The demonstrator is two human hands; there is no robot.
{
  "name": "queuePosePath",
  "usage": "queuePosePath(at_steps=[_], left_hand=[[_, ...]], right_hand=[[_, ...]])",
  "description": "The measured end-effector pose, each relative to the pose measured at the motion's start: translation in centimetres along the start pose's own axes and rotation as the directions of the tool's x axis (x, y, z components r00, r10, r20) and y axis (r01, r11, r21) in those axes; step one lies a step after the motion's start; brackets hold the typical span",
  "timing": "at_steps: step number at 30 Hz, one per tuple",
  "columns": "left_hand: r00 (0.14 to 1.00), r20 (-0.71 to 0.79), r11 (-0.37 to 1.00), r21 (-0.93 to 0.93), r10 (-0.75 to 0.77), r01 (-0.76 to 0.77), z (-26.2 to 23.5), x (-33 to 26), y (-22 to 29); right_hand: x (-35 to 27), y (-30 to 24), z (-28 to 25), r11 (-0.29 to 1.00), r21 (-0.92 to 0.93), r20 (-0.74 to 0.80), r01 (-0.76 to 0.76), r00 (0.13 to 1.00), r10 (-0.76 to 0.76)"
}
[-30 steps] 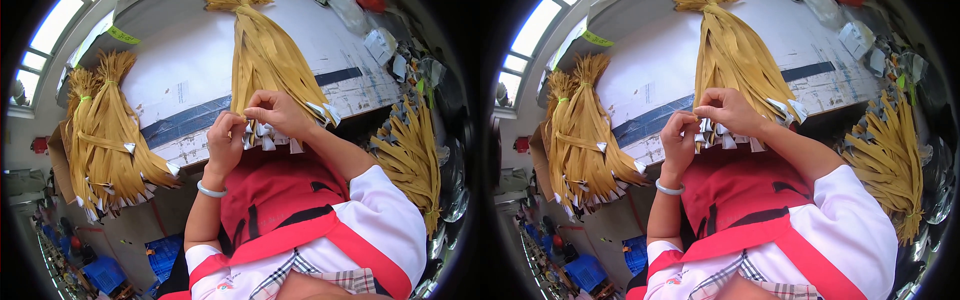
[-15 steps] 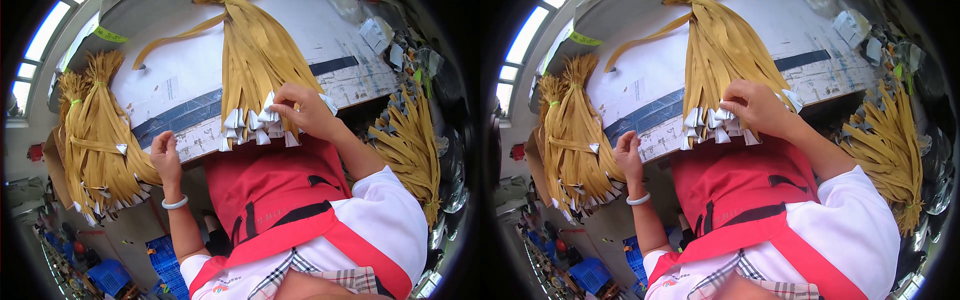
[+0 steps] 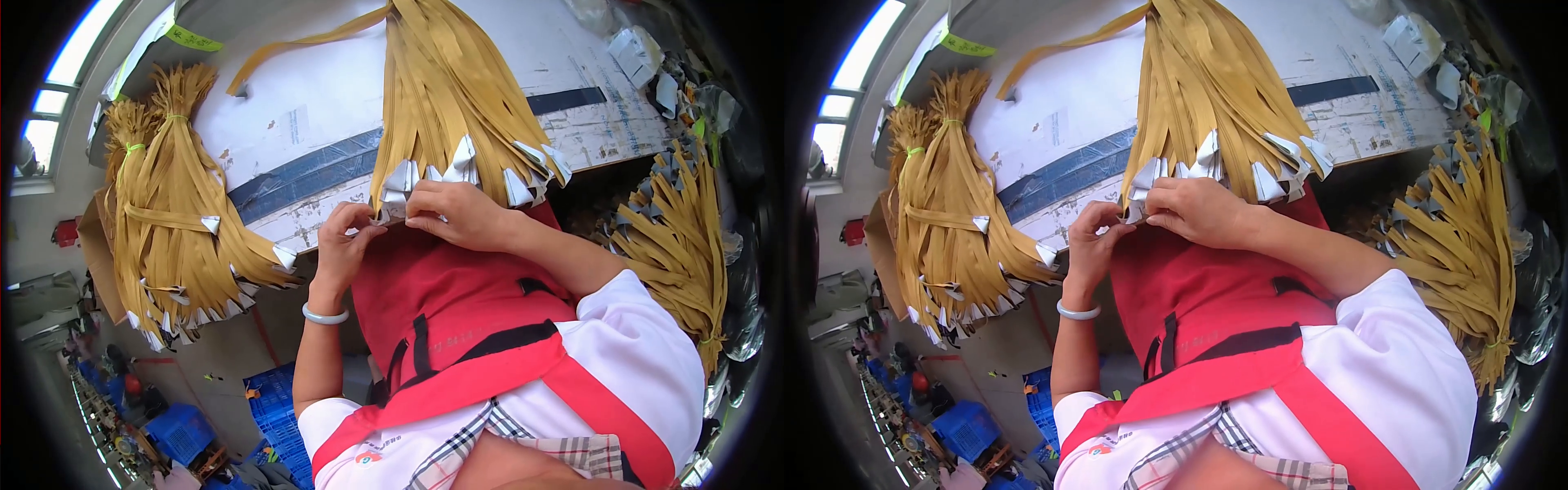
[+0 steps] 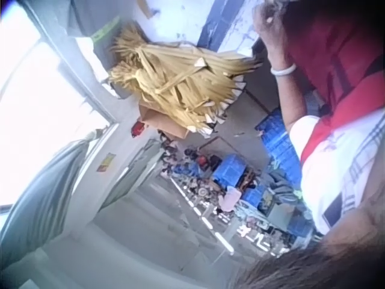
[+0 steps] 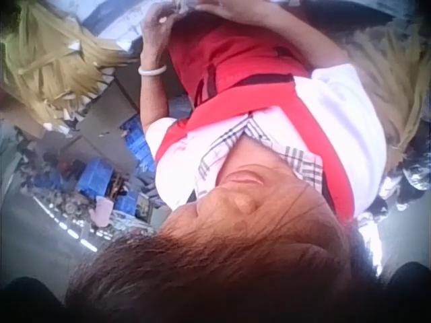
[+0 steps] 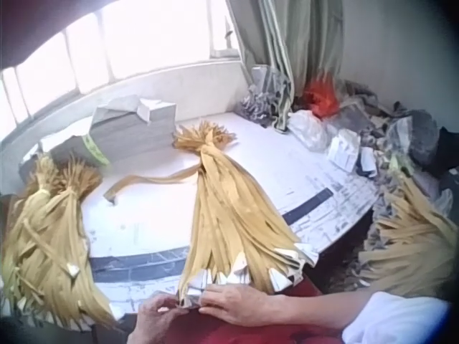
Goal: Inspecting and organizing bundles of yellow fabric straps at a workstation.
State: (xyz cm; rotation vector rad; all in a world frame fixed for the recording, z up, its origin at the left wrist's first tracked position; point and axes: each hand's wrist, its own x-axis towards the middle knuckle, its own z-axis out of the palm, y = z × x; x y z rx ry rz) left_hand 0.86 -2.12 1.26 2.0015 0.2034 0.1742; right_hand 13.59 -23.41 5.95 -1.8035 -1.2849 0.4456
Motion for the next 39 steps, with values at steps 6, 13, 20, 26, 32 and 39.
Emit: queuePosePath(at_steps=[6, 13, 20, 26, 32, 39], left_hand=[[0.985, -0.066, 0.956, -0.238, 0.159, -0.17, -1.1, 2.5, 3.9], [0.98, -0.006, 0.787, -0.594, 0.2, -0.164, -1.9, 4.3, 4.7], [0.976, 0.098, 0.702, -0.709, 0.194, -0.068, -1.3, 5.0, 5.4], [0.965, 0.192, 0.612, -0.79, 0.177, 0.045, -1.0, 5.4, 5.5], [0.979, 0.162, 0.546, -0.835, 0.121, 0.071, -1.2, 5.3, 6.5], [0.998, 0.0, 0.69, -0.723, 0.065, -0.045, 0.3, 4.6, 6.1]], right_hand=[[3.8, -0.5, 0.3, 0.977, 0.193, -0.159, 0.094, 0.985, -0.063], [4.9, -0.6, -2.5, 0.965, 0.21, -0.06, 0.16, 0.987, -0.15], [4.8, -0.8, -3.8, 0.891, 0.449, 0.026, -0.06, 0.998, 0.054], [5.2, -1.9, -5.0, 0.877, 0.469, 0.142, -0.104, 0.989, 0.041], [6.3, -1.3, -5.5, 0.807, 0.572, 0.189, -0.145, 0.981, 0.042], [6.0, -0.9, -6.3, 0.745, 0.603, 0.274, -0.287, 0.951, 0.145]])
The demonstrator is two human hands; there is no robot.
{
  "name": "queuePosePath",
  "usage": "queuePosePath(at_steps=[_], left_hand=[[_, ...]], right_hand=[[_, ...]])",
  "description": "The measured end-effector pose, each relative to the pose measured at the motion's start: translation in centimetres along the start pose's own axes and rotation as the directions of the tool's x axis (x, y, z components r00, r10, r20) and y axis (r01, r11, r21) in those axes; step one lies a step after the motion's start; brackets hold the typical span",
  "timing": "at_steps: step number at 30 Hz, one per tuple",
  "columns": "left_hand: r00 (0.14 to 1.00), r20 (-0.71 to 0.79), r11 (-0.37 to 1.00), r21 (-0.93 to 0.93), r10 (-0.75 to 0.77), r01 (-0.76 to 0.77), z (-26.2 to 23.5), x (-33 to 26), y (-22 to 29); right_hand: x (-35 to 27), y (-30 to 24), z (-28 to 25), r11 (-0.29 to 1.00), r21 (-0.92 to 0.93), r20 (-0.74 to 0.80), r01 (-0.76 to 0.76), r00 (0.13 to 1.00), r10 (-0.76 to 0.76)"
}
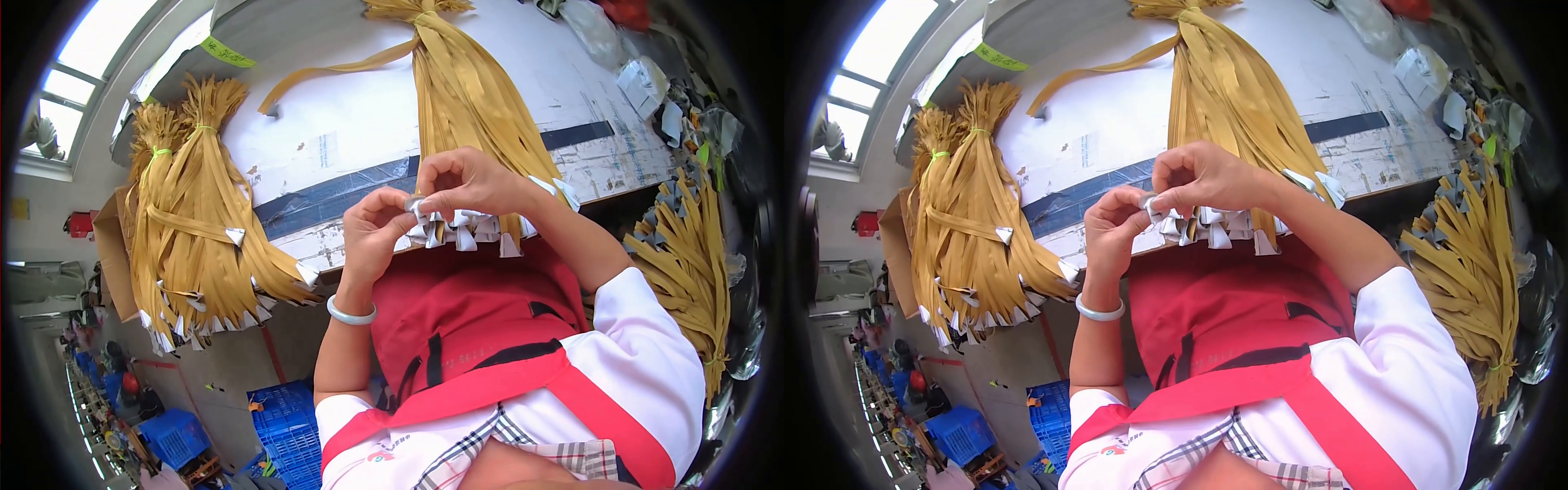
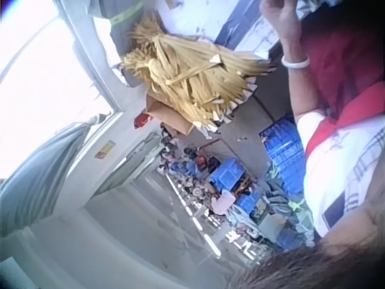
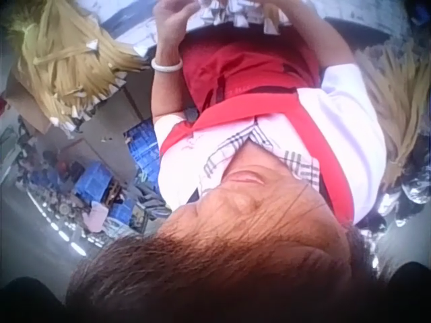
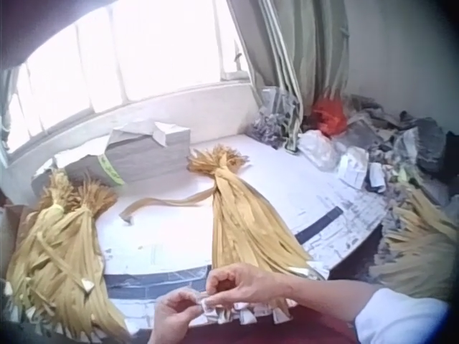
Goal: Inspecting and organizing bundles of yellow fabric straps at a workstation.
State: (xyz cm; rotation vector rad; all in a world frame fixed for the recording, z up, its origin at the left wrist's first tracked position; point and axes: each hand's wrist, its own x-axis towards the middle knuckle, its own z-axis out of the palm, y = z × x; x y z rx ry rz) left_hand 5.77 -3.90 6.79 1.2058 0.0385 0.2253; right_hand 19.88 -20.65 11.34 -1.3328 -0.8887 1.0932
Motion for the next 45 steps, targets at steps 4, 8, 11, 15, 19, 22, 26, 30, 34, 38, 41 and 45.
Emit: queuePosePath(at_steps=[4, 8, 11, 15, 19, 22, 26, 30, 34, 38, 41, 45], left_hand=[[0.986, -0.159, 0.996, 0.082, 0.059, -0.047, 1.2, -0.6, -1.0], [0.91, -0.15, 0.755, 0.618, 0.387, -0.219, 1.7, -0.8, -1.4], [0.973, -0.158, 0.964, 0.234, 0.167, -0.127, 3.0, -1.0, 0.4], [0.973, -0.065, 0.875, 0.454, 0.221, -0.168, 0.7, -0.5, 1.7], [0.979, 0.056, 0.847, 0.494, 0.195, -0.197, -0.3, -0.7, 0.8], [0.973, 0.059, 0.817, 0.533, 0.224, -0.221, 0.7, -1.2, -0.5], [0.954, -0.072, 0.895, 0.371, 0.292, -0.246, 0.6, -1.3, 0.6], [0.552, -0.672, 0.869, 0.395, 0.494, -0.296, -5.8, 0.8, 5.1], [0.775, -0.386, 0.666, 0.744, 0.5, -0.059, -9.1, -1.6, 1.6], [0.962, -0.11, 0.505, 0.862, 0.251, -0.033, -1.0, -2.1, -3.8], [0.948, -0.109, 0.505, 0.861, 0.299, -0.06, -0.3, -1.5, -5.3], [0.939, 0.102, 0.328, 0.92, 0.329, -0.215, 3.4, 0.3, -4.9]], right_hand=[[0.5, 1.5, 2.1, 0.853, -0.485, -0.151, 0.192, 0.942, -0.299], [1.4, 3.8, 2.7, 0.598, -0.763, -0.228, 0.245, 0.765, -0.603], [0.8, 4.1, 1.3, 0.831, -0.494, -0.319, 0.257, 0.835, -0.448], [0.2, 3.4, 2.0, 0.77, -0.472, -0.163, 0.429, 0.816, -0.554], [-0.8, 3.3, 2.5, 0.985, 0.117, -0.334, 0.125, 0.939, -0.079], [-1.1, 4.5, 3.0, 0.985, -0.039, -0.276, 0.17, 0.945, -0.174], [-1.1, 3.8, 2.7, 0.986, 0.052, -0.339, 0.16, 0.931, -0.133], [-1.8, 2.2, -0.2, 0.978, -0.011, -0.504, 0.208, 0.843, -0.185], [-3.6, 2.8, 0.7, 0.989, -0.123, -0.462, 0.082, 0.877, -0.13], [-4.2, 3.3, 1.9, 0.944, -0.315, -0.453, 0.098, 0.858, -0.24], [-4.8, 2.9, 0.8, 0.835, -0.547, -0.464, 0.059, 0.809, -0.361], [-5.3, 2.9, -0.5, 0.882, -0.47, -0.562, -0.029, 0.781, -0.274]])
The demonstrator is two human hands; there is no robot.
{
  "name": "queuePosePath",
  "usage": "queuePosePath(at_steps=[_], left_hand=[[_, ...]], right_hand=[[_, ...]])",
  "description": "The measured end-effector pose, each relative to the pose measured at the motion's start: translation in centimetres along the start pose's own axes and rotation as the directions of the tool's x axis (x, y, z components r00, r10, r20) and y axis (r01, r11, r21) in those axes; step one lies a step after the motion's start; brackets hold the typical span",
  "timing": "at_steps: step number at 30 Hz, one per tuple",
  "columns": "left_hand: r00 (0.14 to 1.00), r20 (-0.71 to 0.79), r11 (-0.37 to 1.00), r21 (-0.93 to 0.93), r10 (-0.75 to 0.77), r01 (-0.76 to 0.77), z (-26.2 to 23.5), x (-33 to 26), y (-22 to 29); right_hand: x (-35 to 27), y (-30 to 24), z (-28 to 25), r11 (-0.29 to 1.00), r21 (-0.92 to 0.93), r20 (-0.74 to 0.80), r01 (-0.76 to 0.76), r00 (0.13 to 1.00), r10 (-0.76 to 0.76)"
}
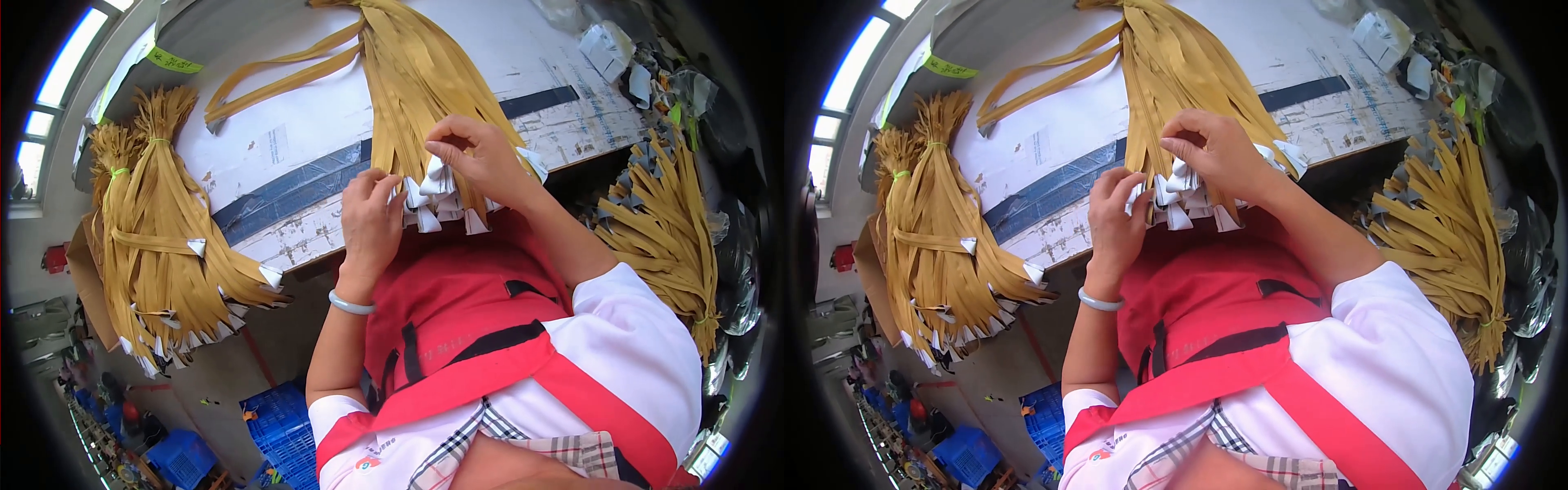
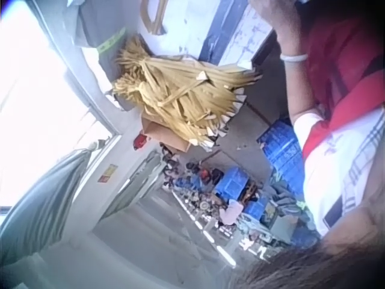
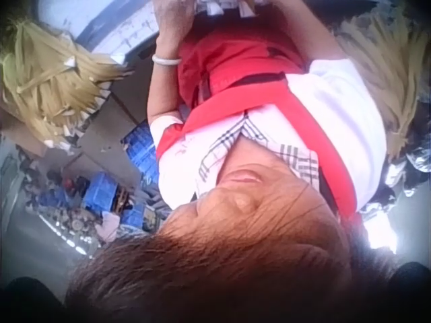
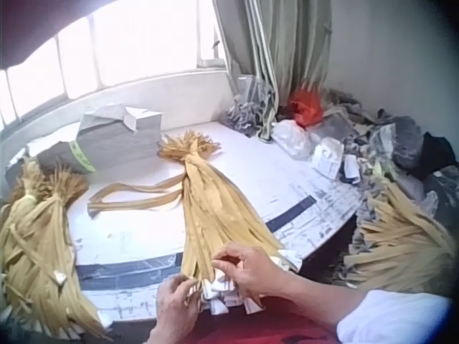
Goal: Inspecting and organizing bundles of yellow fabric straps at a workstation.
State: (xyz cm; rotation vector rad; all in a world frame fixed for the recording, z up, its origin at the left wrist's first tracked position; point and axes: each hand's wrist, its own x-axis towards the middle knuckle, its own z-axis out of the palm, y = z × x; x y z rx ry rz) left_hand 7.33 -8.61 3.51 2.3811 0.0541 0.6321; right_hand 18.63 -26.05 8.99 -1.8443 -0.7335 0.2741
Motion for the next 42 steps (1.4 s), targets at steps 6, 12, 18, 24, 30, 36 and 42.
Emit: queuePosePath(at_steps=[6, 12, 18, 24, 30, 36, 42], left_hand=[[0.851, 0.506, 0.969, 0.106, 0.142, -0.225, 3.0, 1.2, -2.4], [0.956, 0.285, 0.726, -0.642, -0.074, 0.248, -2.6, 4.0, -2.3], [0.947, 0.311, 0.318, -0.892, -0.082, 0.321, -3.0, 4.0, -3.2], [0.932, 0.345, 0.214, -0.908, -0.109, 0.361, -1.8, 3.8, -3.7], [0.905, 0.419, 0.237, -0.874, -0.077, 0.425, -3.0, 4.6, -2.2], [0.935, 0.347, 0.355, -0.867, -0.071, 0.349, -3.3, 4.4, -2.4], [0.938, 0.321, 0.384, -0.856, -0.129, 0.345, -3.0, 4.0, -2.1]], right_hand=[[-0.4, -0.5, 2.2, 0.967, -0.074, 0.106, 0.243, 0.966, -0.234], [-0.2, -0.2, 0.8, 0.991, 0.037, 0.119, 0.127, 0.984, -0.13], [1.8, 0.2, 2.6, 0.957, 0.184, 0.179, 0.225, 0.95, -0.257], [2.2, 0.1, 2.4, 0.925, 0.197, 0.166, 0.325, 0.919, -0.358], [2.9, 1.5, 1.9, 0.816, 0.579, 0.297, -0.005, 0.933, -0.205], [3.7, 0.9, 1.8, 0.775, 0.59, 0.423, -0.225, 0.904, -0.059], [3.8, 0.3, 1.3, 0.867, 0.454, 0.477, -0.207, 0.878, -0.04]])
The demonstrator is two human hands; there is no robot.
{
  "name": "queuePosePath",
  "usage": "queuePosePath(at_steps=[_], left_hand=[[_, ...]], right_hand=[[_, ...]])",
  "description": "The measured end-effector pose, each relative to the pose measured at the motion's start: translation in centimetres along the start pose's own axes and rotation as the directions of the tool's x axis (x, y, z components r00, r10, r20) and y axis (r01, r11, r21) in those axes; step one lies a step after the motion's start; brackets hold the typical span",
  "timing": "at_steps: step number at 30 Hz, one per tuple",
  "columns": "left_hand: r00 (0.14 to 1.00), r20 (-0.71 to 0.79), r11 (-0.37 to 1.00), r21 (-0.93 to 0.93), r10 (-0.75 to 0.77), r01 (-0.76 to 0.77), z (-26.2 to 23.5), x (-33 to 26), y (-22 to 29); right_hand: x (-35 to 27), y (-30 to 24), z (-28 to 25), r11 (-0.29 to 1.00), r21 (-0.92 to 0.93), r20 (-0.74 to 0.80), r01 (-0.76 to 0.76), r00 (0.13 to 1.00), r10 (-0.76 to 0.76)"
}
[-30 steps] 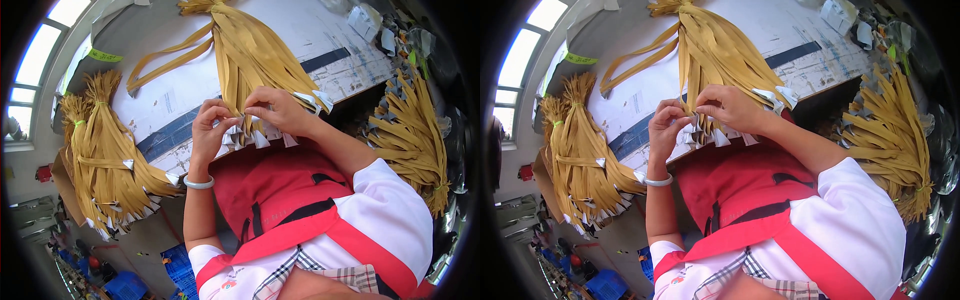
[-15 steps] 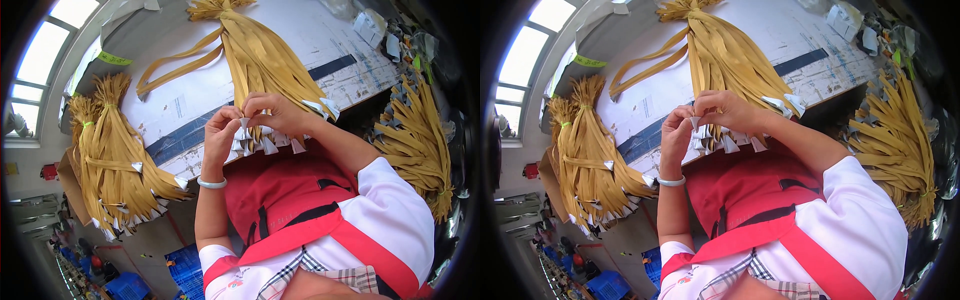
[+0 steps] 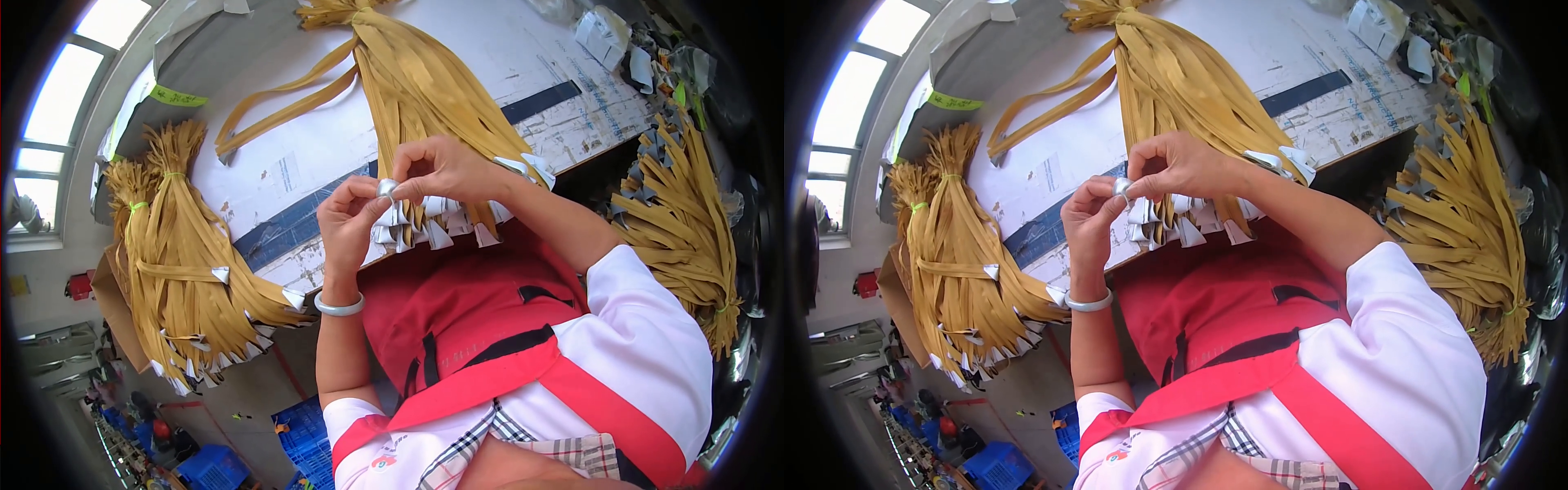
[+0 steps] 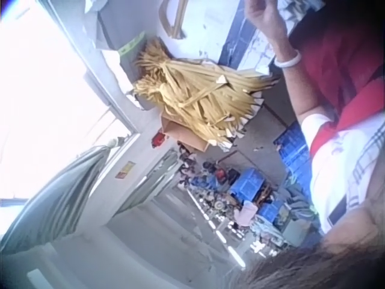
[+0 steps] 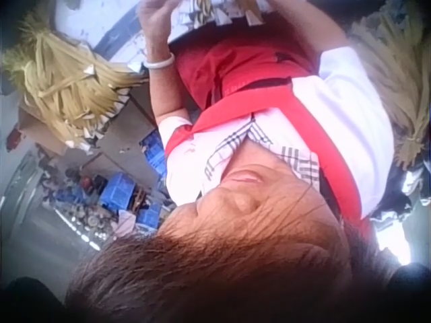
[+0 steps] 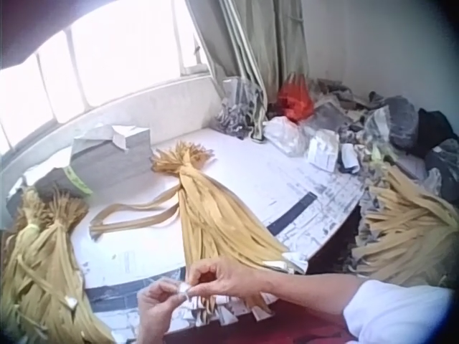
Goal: Inspecting and organizing bundles of yellow fabric straps at a workstation.
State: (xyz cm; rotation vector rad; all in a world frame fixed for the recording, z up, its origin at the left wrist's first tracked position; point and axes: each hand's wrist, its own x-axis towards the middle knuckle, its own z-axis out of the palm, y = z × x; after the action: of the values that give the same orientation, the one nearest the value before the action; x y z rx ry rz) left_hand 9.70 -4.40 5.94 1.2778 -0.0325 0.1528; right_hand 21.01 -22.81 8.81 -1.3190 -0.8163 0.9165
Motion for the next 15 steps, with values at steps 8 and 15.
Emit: queuePosePath(at_steps=[8, 15], left_hand=[[0.875, -0.289, 0.808, 0.563, 0.388, -0.172, 3.6, 0.0, -0.9], [0.999, -0.024, 0.985, 0.165, 0.047, -0.043, 0.0, -0.9, 0.8]], right_hand=[[0.4, 2.4, 2.7, 0.552, -0.79, -0.165, 0.265, 0.776, -0.609], [-0.6, 2.7, 2.5, 0.958, -0.132, -0.285, 0.255, 0.916, -0.283]])
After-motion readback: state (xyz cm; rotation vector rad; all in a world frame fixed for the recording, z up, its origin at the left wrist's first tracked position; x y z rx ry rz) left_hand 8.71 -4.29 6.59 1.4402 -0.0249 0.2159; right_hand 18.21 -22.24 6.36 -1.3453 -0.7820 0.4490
